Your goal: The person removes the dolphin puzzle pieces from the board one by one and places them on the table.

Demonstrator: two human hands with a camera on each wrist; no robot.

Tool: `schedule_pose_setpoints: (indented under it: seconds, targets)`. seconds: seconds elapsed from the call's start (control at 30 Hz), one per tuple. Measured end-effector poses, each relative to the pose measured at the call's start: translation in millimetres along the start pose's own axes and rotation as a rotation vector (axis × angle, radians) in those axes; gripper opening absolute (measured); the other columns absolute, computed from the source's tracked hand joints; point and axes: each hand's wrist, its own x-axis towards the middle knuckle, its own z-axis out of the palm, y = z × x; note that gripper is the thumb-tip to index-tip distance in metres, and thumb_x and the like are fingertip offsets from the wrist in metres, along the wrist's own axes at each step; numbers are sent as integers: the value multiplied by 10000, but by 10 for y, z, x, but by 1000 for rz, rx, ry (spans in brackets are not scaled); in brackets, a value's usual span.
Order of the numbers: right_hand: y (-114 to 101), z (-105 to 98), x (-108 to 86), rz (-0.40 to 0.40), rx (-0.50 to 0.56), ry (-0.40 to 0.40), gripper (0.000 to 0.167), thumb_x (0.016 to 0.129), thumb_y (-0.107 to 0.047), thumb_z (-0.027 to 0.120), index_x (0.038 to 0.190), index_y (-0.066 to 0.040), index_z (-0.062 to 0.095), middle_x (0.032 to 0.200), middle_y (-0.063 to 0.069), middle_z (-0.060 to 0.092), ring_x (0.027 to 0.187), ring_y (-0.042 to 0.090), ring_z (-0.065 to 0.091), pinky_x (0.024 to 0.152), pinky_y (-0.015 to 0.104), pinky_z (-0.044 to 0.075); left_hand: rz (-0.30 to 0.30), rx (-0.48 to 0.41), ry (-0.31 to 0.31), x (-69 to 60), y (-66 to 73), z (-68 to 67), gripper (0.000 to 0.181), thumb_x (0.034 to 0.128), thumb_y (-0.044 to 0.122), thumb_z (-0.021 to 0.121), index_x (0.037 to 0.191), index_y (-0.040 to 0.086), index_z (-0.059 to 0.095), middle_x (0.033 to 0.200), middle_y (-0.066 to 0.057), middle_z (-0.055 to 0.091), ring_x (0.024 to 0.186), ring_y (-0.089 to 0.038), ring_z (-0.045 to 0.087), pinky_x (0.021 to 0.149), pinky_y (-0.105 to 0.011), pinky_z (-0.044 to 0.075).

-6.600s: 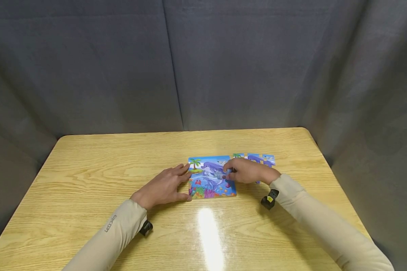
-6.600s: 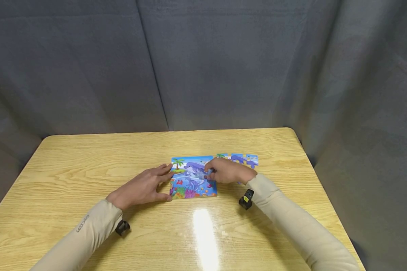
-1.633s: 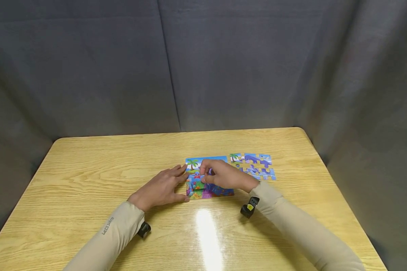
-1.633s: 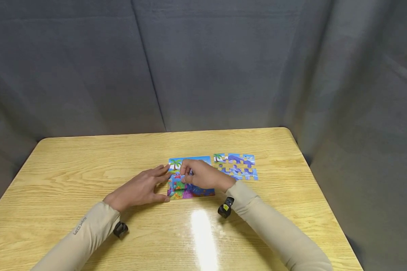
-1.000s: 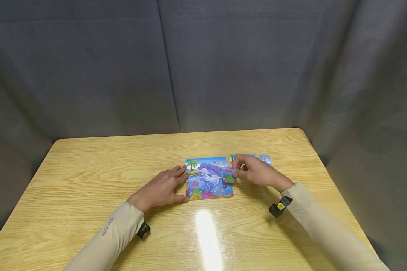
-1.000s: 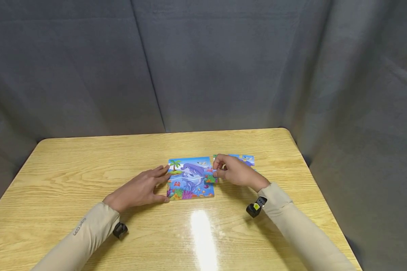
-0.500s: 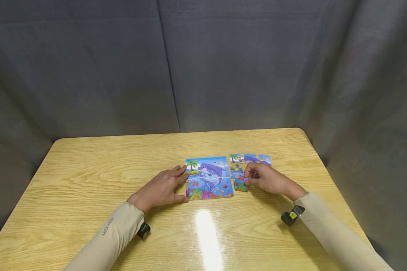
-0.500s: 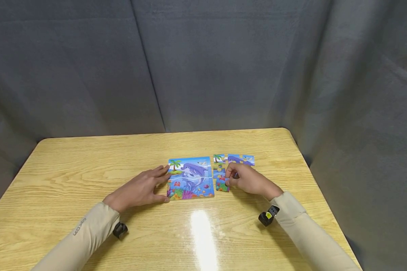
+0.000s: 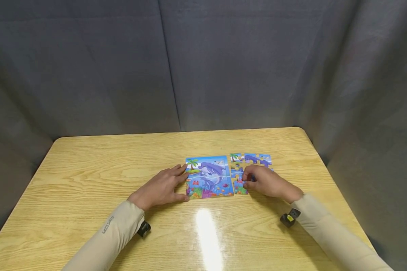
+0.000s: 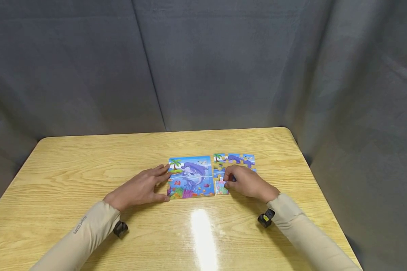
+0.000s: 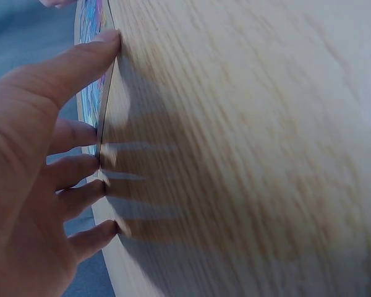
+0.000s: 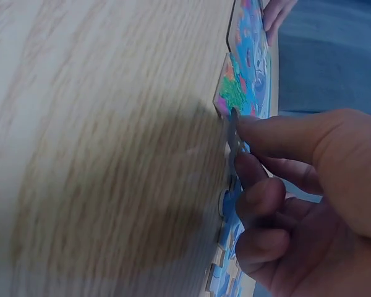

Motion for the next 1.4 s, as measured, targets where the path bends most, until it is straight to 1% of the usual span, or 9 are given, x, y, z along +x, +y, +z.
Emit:
schedule_pose_setpoints:
  seconds: [0.2, 0.37, 0.53, 0.67, 0.87, 1.0, 1.13, 1.23, 1.4]
  targets:
    - [-19, 1, 39, -13, -57, 15, 114, 994, -62, 727, 940, -159, 701, 911, -52, 705, 788, 74, 567, 705, 241, 477, -8, 4, -13, 0, -1, 1, 848, 972, 555, 732, 1588, 27, 488, 1748, -188, 307, 1613, -424, 342, 1278, -615, 358]
    - [-79, -19, 96, -8, -45, -2, 55, 1013, -81, 713, 978, -120, 699, 969, -30, 728, 808, 80, 593, 715, 243, 485, -5, 8, -15, 3, -2, 0, 848, 978, 562, 720, 1594, 31, 481, 1752, -184, 303, 1615, -421, 338, 1276, -617, 359]
    - [-188, 12, 202, -44, -54, -1, 28, 1003, -72, 722, 993, -96, 712, 949, -15, 713, 838, 91, 584, 758, 271, 503, -3, 15, -14, 5, 2, -7, 841, 979, 556, 723, 1594, 33, 483, 1748, -185, 311, 1615, -421, 339, 1275, -618, 360]
    - [-297, 58, 285, -68, -74, -15, 35, 1006, -89, 725, 1041, -92, 726, 962, -7, 705, 820, 92, 569, 752, 290, 506, -2, 16, -13, 3, 2, -10, 838, 980, 553, 723, 1593, 34, 485, 1747, -189, 313, 1615, -422, 339, 1273, -622, 361]
    - [-443, 147, 408, -87, -51, -84, 123, 1036, -120, 699, 1146, -81, 736, 1024, 5, 746, 822, 53, 637, 798, 301, 556, -3, 14, -14, 3, 0, 0, 845, 979, 559, 722, 1597, 38, 480, 1749, -185, 310, 1618, -418, 333, 1276, -620, 359]
    - [-537, 205, 478, -84, -22, -152, 136, 1040, -130, 694, 1158, -70, 724, 936, 0, 734, 722, 52, 630, 763, 300, 545, -6, 5, -18, -3, -6, 7, 849, 978, 558, 724, 1597, 33, 477, 1752, -187, 301, 1620, -423, 326, 1275, -627, 355]
    - [-627, 243, 530, -79, -52, -176, 130, 1015, -148, 733, 1127, -82, 727, 853, -33, 685, 647, 63, 564, 764, 301, 510, -17, -6, -22, -3, -9, 9, 853, 976, 567, 721, 1599, 40, 475, 1758, -177, 290, 1625, -417, 319, 1283, -622, 345]
    - [-679, 261, 555, -53, -75, -189, 168, 995, -173, 767, 1136, -92, 726, 872, -47, 666, 647, 73, 542, 771, 307, 505, -16, -7, -19, 1, -7, 5, 852, 975, 567, 723, 1597, 37, 478, 1756, -178, 293, 1622, -417, 326, 1281, -622, 349]
    - [-734, 269, 588, 1, -59, -232, 202, 981, -178, 786, 1139, -80, 706, 849, -16, 651, 589, 100, 514, 729, 311, 481, -9, -10, -13, 0, -1, -5, 841, 975, 549, 731, 1588, 27, 488, 1751, -190, 299, 1617, -423, 334, 1275, -626, 355]
